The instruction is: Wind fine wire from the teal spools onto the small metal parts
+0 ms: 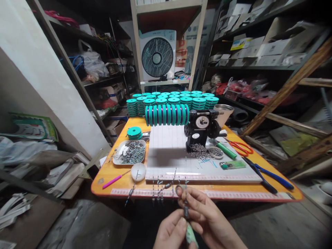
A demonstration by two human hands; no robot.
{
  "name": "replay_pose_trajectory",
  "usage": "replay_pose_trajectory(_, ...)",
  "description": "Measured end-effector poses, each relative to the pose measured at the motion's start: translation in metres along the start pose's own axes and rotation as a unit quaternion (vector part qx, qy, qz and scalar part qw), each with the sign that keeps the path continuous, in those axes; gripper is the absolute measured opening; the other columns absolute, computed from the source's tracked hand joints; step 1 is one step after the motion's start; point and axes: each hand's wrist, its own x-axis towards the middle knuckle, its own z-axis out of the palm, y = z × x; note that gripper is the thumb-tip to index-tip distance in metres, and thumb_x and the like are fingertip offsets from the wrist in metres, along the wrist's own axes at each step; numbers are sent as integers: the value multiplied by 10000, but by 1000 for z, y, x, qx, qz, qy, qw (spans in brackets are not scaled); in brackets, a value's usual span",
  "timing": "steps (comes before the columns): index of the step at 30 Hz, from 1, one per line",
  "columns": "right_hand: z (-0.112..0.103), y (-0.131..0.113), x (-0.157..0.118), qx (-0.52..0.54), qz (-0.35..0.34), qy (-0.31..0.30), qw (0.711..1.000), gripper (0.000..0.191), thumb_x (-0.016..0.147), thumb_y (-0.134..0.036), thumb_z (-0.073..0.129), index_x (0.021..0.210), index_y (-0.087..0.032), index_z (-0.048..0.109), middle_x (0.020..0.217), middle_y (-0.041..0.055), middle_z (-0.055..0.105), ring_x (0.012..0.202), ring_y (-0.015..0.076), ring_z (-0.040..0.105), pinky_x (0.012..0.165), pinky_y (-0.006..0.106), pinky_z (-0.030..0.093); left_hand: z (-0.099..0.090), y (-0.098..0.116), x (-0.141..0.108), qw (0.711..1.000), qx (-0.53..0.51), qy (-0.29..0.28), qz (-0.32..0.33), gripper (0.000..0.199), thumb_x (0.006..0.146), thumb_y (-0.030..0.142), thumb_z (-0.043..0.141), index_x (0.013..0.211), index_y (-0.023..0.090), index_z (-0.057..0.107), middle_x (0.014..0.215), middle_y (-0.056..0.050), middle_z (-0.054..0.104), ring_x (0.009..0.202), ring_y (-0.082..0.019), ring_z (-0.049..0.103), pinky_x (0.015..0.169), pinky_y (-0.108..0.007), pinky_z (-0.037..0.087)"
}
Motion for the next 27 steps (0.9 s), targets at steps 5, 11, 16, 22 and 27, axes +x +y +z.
replay_pose_trajectory(5,-8,-8,-3,-75,-13,-32,997,195,763,-281,720,772,-101,645,779,12,497,477,-8,391,406,116,353,2,-3,2,1000,-7,0,-3,359,788,465,649,852,112,634,730,-36,609,407,-12,442,390,-146,262)
replay_pose_trajectory(11,-16,-11,-9,-85,-23,-52,995,154,769,-256,709,758,-128,624,895,35,528,520,12,449,421,130,379,1,-9,5,999,37,-17,-16,404,800,507,611,858,107,620,672,-37,590,434,-48,479,411,-166,287)
replay_pose_trajectory(16,-19,-21,-10,-159,-58,-63,984,180,782,-301,692,749,-134,634,898,47,538,601,62,520,453,151,429,3,-6,2,978,207,27,21,461,860,555,464,943,131,625,615,-42,582,453,-100,492,441,-210,330)
replay_pose_trajectory(22,-33,-42,-19,-381,-115,-8,918,212,826,-379,623,847,-169,644,823,35,535,681,129,535,493,213,491,34,26,16,832,451,174,271,237,899,345,457,1046,220,596,1048,-101,610,988,-241,544,887,-380,398)
replay_pose_trajectory(27,-32,-61,-29,-580,-166,23,797,179,873,-338,557,917,-224,688,895,55,624,809,189,584,652,273,493,59,56,66,977,146,62,142,310,922,306,423,1214,210,457,1135,-94,568,866,-169,586,736,-302,470)
